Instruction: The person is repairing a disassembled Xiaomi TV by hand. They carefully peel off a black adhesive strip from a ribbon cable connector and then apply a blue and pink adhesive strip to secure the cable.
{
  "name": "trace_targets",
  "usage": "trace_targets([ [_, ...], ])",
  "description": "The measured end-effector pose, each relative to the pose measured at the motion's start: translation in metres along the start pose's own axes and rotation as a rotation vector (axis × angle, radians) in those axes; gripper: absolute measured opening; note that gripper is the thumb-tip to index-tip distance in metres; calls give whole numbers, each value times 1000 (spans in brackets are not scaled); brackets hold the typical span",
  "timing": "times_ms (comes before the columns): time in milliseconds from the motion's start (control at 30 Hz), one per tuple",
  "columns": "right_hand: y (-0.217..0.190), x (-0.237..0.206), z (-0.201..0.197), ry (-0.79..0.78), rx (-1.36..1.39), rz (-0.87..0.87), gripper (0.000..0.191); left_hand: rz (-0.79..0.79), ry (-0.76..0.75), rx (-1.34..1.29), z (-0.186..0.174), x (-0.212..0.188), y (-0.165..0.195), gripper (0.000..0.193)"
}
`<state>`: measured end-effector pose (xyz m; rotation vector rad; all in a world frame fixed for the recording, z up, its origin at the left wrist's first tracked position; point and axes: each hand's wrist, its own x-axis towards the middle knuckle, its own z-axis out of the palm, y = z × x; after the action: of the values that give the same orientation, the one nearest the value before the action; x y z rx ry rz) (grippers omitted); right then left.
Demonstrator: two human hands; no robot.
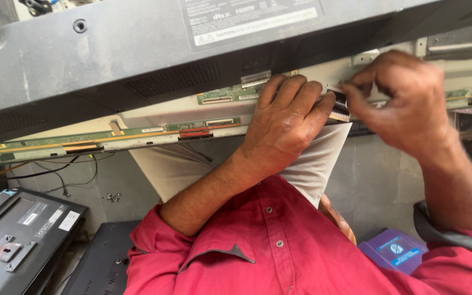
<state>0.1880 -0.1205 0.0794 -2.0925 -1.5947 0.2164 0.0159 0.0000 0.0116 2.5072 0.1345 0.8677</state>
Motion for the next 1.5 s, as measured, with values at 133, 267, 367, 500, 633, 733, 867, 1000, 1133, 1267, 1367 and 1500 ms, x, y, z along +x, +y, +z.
trace_targets([
  [133, -1, -1, 1, 2, -53, -17, 10, 9, 6, -19, 0, 1, -1, 29],
  [267, 1, -1, 3, 11, -45, -56, 12, -1, 7, 2, 0, 0, -1, 28],
  [367, 3, -2, 3, 35, -66, -51, 12, 2, 6, -6, -1, -1, 0, 28],
  [500, 8, -4, 5, 14, -21, -43, 15, 5, 15, -4, -1, 0, -1, 28],
  [633, 10, -6, 6, 6, -11, 3, 12, -6, 13, 9, -1, 0, 0, 26],
  [733, 9, -5, 6, 15, 26, 9, 11, -9, 3, 13, -2, -1, -1, 27],
  [867, 6, -4, 2, 50, 72, 80, 10, -3, -11, -10, -5, -3, -2, 28],
  [1000, 9, -10, -8, 178, 180, 254, 9, 12, -20, -20, -6, -5, -5, 29],
  [1133, 13, -19, -7, 287, 286, 358, 13, 19, -5, -10, -5, -7, -7, 30],
  [1267, 15, -26, -1, 273, 328, 368, 11, 10, -11, -11, -4, -9, -7, 36],
  [1367, 13, -29, 5, 241, 341, 355, 11, 2, -23, 5, -5, -9, -7, 38],
  [1500, 12, -28, 11, 179, 366, 252, 11, -3, -36, -1, -7, -9, -7, 39],
])
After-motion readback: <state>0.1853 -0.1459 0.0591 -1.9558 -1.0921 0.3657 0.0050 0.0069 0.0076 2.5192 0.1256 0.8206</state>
